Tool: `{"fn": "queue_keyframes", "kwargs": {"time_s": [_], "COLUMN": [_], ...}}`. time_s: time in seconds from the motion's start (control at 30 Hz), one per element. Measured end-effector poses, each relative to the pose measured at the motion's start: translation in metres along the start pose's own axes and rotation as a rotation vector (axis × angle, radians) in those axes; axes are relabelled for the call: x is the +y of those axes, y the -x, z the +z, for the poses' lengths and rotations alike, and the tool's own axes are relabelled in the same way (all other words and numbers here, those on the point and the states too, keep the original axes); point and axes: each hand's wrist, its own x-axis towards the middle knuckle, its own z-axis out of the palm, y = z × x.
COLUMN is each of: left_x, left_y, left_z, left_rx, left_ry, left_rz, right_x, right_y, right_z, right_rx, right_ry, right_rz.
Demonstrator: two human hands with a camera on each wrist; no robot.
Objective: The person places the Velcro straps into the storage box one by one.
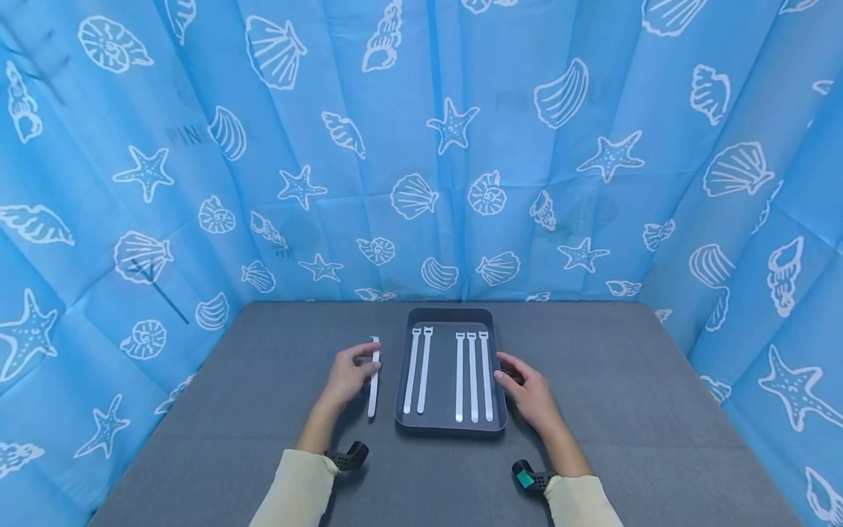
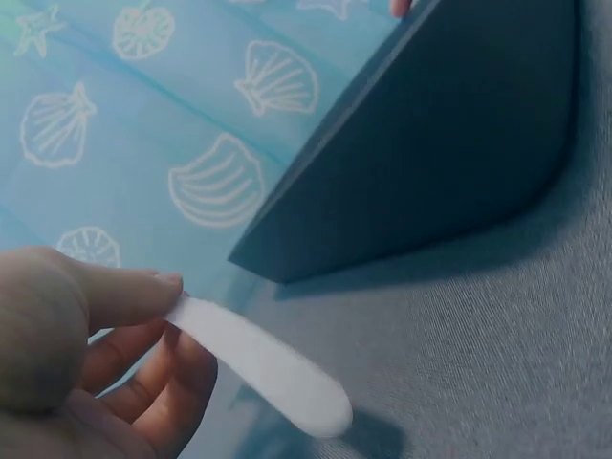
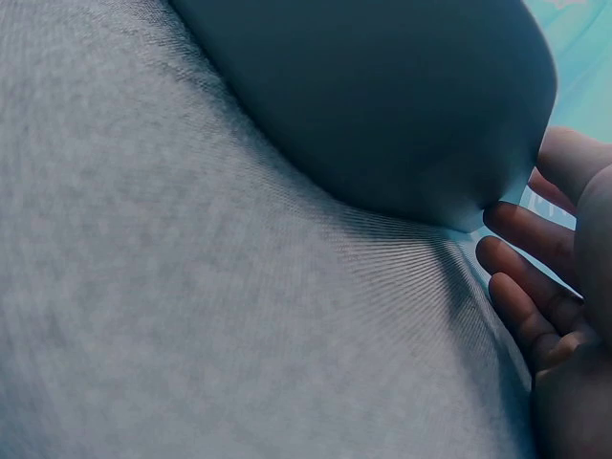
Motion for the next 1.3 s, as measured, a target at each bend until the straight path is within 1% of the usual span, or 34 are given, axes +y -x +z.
{"fn": "queue_keyframes", "kwargs": {"time_s": [0.1, 0.6, 0.77, 0.93, 1.07, 1.13, 1.3], "left_x": [0.006, 0.040, 0.052, 0.063, 0.070, 0.071, 0.070], "left_y": [0.001, 0.002, 0.002, 0.001, 0.001, 0.001, 0.000], "left_z": [0.000, 0.004, 0.008, 0.017, 0.026, 0.032, 0.045], "left_rx": [-0.001, 0.005, -0.027, -0.075, -0.101, -0.110, -0.130], "left_ry": [0.025, 0.076, 0.110, 0.152, 0.183, 0.190, 0.201], "left_rz": [-0.004, 0.063, 0.090, 0.148, 0.176, 0.170, 0.127], "right_x": [0.000, -0.001, 0.000, 0.000, 0.000, 0.000, 0.000], "right_y": [0.000, 0.000, 0.000, 0.000, 0.001, 0.000, 0.000], "right_z": [0.000, 0.000, 0.001, 0.000, -0.001, -0.001, 0.000], "right_rx": [0.000, 0.012, 0.018, 0.020, 0.020, 0.018, 0.009], "right_ry": [0.001, 0.016, 0.013, 0.008, 0.016, 0.012, 0.005], "right_rz": [-0.002, 0.002, -0.005, -0.014, -0.021, -0.020, -0.012]}}
